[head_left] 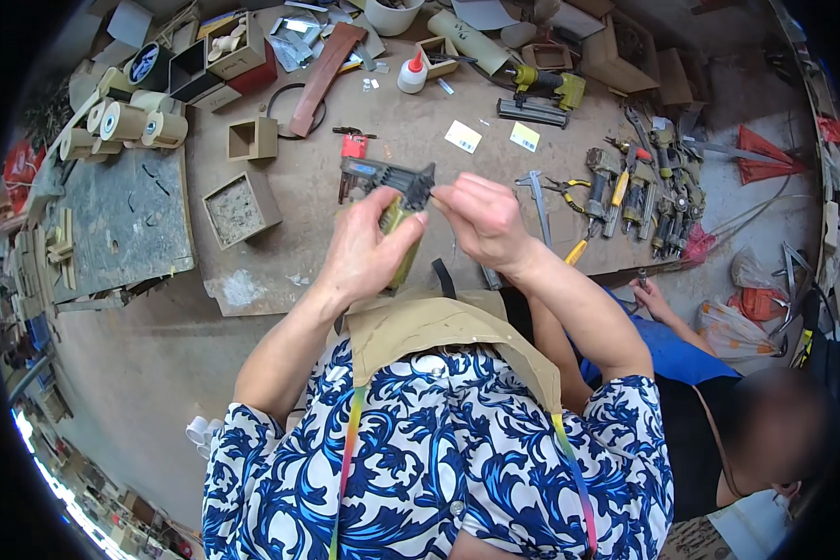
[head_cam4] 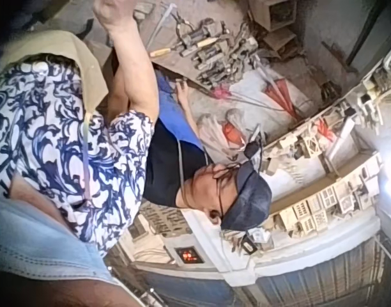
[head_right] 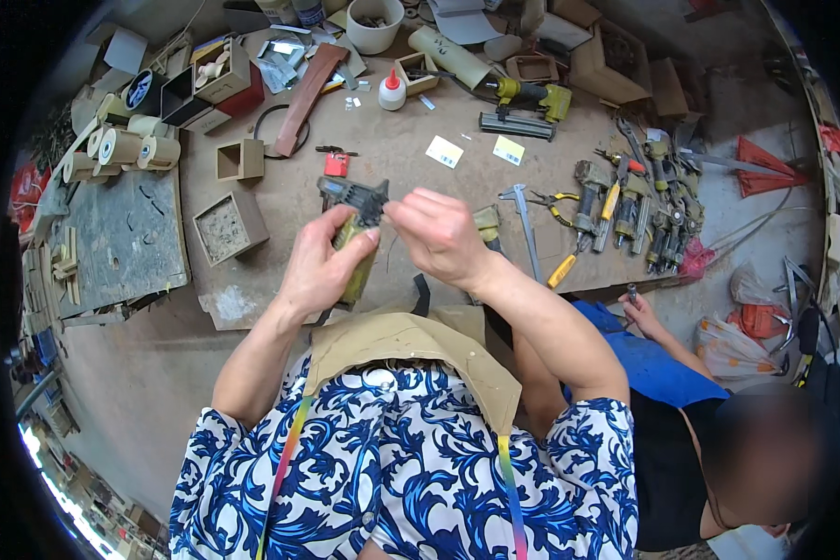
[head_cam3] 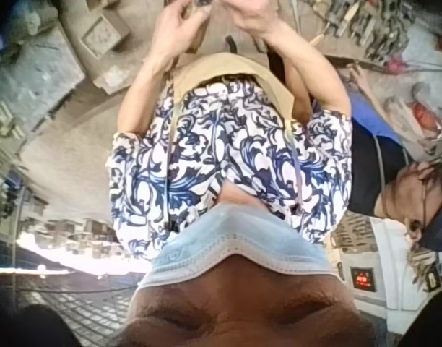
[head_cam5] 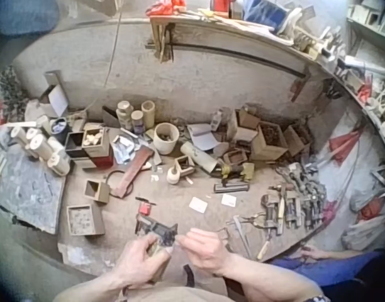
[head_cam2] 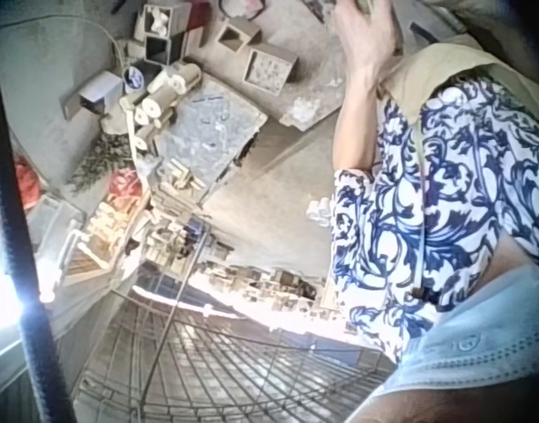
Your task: Assemble small components using tools at a workbench in a workshop.
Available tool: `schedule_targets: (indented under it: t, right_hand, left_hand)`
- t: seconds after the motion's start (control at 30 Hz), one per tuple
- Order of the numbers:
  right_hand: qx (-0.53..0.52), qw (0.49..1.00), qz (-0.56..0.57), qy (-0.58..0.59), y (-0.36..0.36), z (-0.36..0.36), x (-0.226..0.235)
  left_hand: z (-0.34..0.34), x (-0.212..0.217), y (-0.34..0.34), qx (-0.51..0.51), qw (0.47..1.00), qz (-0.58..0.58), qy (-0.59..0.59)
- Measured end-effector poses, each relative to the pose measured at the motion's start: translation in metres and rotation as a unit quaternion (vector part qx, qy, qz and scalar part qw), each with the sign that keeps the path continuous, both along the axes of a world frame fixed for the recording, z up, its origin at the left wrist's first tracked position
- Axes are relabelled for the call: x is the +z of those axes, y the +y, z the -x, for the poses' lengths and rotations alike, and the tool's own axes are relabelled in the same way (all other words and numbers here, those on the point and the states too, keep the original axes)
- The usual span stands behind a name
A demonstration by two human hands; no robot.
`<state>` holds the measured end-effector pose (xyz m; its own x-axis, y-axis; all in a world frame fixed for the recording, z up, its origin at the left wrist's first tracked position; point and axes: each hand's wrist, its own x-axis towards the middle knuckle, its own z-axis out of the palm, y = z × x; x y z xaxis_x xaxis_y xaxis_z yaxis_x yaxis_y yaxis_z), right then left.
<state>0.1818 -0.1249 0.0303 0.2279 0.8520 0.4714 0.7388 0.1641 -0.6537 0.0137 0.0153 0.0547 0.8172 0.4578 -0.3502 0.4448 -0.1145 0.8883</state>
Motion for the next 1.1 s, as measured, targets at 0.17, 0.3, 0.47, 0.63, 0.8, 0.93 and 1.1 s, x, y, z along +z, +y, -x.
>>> schedule_targets:
  t: [0.17, 0.3, 0.47, 0.63, 0.8, 0.93, 1.1]
  right_hand:
    - [-0.058, 0.997, -0.027, 0.046, 0.012, 0.013, -0.010]
    - [-0.046, 0.999, -0.028, -0.004, 0.006, 0.012, -0.011]
    - [-0.045, 0.994, -0.011, -0.099, 0.000, 0.013, -0.011]
    - [-0.064, 0.993, -0.026, -0.099, 0.000, 0.020, -0.006]
    - [-0.046, 0.992, -0.027, -0.115, -0.010, 0.019, 0.004]
    - [-0.056, 0.990, -0.028, -0.129, -0.012, 0.025, 0.001]
    - [-0.109, 0.990, -0.026, -0.091, -0.013, 0.034, -0.002]
  left_hand:
    - [0.001, -0.010, 0.002, 0.043, 0.999, -0.011, -0.023]
    - [0.004, -0.009, 0.011, 0.002, 1.000, 0.011, -0.001]
    - [-0.002, -0.013, 0.001, 0.023, 0.998, 0.058, -0.017]
    - [0.006, 0.003, -0.006, 0.021, 1.000, -0.005, -0.009]
    - [0.015, 0.002, -0.011, 0.016, 0.999, 0.032, -0.021]
    - [0.022, -0.009, -0.019, 0.030, 0.999, 0.036, -0.028]
    - [0.014, -0.002, -0.030, 0.053, 0.998, 0.005, -0.044]
